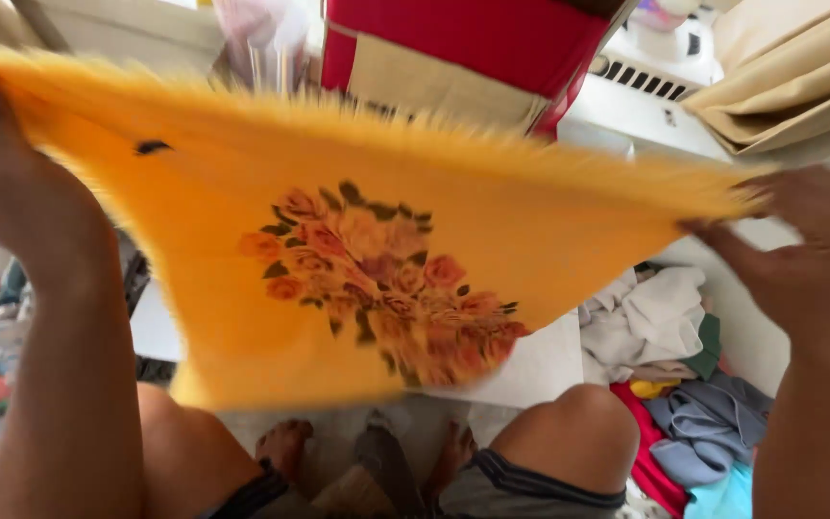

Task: The person unfolds a yellow floral scarf on a white table and smooths it out by hand. They then use a lint roller to clean the surface of the scarf and fold it into a neat rectangle.

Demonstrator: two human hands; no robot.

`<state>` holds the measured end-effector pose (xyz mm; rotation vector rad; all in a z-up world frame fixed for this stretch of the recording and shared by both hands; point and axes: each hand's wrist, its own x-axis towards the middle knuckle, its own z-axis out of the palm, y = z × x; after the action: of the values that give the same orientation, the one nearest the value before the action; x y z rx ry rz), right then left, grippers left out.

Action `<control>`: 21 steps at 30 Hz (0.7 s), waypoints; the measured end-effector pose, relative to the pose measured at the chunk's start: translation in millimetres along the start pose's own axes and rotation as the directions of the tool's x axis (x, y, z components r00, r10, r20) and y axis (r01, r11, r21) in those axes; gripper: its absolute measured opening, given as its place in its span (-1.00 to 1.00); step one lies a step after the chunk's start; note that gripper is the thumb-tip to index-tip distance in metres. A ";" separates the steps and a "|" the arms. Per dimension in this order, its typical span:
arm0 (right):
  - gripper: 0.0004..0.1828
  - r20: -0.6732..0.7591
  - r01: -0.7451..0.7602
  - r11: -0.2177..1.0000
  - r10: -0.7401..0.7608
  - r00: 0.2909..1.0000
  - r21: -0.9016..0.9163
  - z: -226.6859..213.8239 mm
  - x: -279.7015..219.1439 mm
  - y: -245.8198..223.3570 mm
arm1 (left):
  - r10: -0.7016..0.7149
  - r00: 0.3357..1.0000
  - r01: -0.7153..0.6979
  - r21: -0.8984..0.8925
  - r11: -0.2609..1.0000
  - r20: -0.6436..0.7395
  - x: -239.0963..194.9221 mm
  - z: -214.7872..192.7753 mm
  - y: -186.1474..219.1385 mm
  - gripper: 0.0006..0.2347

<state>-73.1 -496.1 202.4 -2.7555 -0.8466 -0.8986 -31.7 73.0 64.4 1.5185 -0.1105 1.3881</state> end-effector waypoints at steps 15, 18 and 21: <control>-0.62 0.628 -0.258 0.851 -0.104 0.771 0.457 13.9 22.6 -26.2 | -0.285 0.920 0.269 0.095 0.959 0.270 3.2 -7.3 -47.3 -0.86; -0.50 0.684 -0.372 0.787 -0.085 0.724 0.491 23.8 18.7 -27.6 | -0.431 0.827 0.437 0.071 0.897 0.360 1.6 -9.5 -54.6 -0.85; -0.64 0.680 -0.411 0.697 -0.151 0.718 0.588 29.4 19.1 -36.1 | -0.364 0.855 0.333 0.146 0.931 0.370 -5.9 -16.0 -73.1 -0.74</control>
<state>-65.1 -448.7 187.4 -2.3050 -0.7944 0.5145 3.2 115.2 13.0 1.7663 -0.0244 0.7952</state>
